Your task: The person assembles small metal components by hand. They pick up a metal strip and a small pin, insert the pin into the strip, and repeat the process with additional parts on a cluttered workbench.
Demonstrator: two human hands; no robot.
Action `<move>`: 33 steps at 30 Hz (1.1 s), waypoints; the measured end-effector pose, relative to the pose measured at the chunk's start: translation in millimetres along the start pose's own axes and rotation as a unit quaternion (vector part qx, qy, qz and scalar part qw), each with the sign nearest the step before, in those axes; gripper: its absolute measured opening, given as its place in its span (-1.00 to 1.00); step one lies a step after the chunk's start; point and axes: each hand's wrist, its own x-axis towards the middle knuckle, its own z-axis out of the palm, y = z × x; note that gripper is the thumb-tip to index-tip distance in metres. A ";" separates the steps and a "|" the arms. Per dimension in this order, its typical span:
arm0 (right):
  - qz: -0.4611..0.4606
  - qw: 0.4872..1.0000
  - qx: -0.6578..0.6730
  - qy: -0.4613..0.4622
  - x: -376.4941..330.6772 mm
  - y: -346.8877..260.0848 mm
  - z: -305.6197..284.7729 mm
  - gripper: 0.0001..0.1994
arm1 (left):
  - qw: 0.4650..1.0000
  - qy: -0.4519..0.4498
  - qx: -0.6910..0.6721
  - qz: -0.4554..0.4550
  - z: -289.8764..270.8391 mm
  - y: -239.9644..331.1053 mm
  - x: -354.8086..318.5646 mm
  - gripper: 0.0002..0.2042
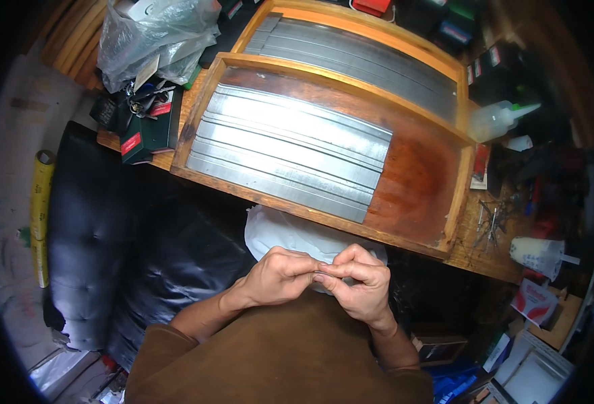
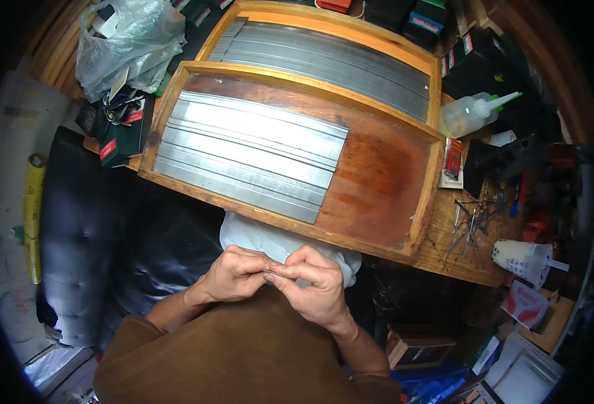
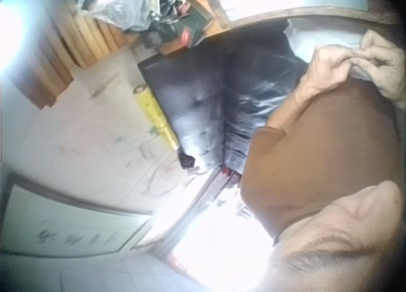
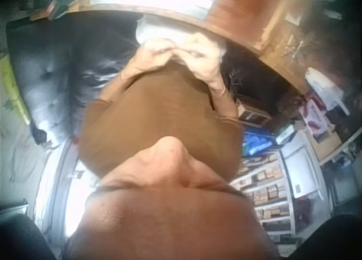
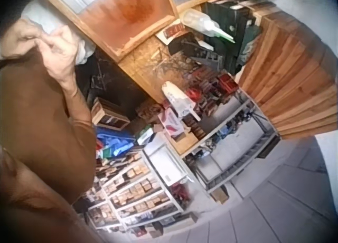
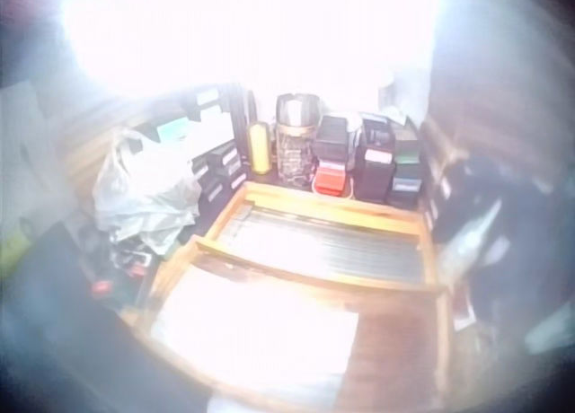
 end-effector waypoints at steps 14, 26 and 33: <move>-0.015 1.000 -0.002 0.016 -5.0 4.0 -0.6 -0.83 | 0.999 0.008 -0.017 0.033 5.2 -6.8 2.7 -0.75; -0.037 0.999 0.005 0.032 -5.8 5.1 1.4 -0.75 | 0.999 0.032 -0.013 0.035 6.2 -4.2 1.8 -0.76; -0.066 0.997 -0.017 0.026 -4.6 6.5 -0.4 -0.79 | 0.997 0.046 0.008 0.056 6.2 -5.3 0.6 -0.76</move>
